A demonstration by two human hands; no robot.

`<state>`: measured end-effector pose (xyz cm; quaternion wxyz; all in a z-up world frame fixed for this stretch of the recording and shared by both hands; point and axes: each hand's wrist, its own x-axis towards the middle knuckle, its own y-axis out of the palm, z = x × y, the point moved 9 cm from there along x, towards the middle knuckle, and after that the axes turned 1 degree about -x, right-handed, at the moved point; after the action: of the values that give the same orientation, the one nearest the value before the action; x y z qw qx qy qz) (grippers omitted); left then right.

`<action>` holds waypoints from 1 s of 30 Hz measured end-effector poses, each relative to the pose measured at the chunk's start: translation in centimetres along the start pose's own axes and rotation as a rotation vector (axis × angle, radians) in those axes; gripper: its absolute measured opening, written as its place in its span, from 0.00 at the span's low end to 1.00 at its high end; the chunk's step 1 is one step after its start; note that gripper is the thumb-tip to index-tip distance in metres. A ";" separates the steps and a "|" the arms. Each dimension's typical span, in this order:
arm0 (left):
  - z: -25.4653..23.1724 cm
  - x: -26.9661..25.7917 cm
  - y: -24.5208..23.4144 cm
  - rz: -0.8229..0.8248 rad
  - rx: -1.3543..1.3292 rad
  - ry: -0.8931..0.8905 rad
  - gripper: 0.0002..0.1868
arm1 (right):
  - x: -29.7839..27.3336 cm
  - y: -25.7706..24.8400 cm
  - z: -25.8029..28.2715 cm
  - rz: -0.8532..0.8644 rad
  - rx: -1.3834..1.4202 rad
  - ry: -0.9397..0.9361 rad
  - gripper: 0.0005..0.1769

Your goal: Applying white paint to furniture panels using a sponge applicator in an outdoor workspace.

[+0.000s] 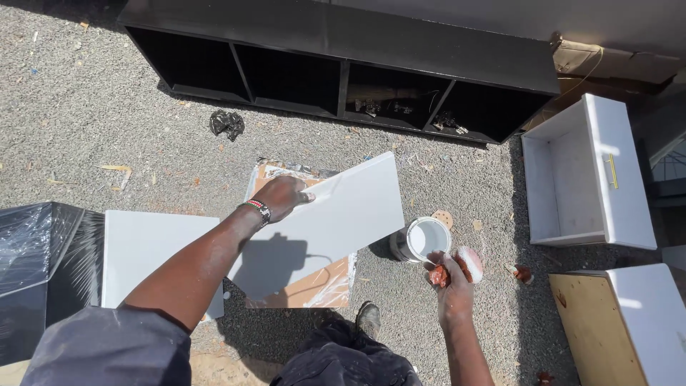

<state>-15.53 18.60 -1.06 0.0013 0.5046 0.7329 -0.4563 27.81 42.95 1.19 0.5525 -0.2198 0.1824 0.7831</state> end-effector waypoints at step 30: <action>-9.4 7.9 6.1 0.682 0.647 0.149 0.24 | -2.2 6.9 0.1 0.014 -0.039 -0.257 0.25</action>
<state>-10.59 31.23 -3.31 -0.0589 0.7223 0.3440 -0.5971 21.91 39.00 2.77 0.5616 -0.1269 0.0965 0.8119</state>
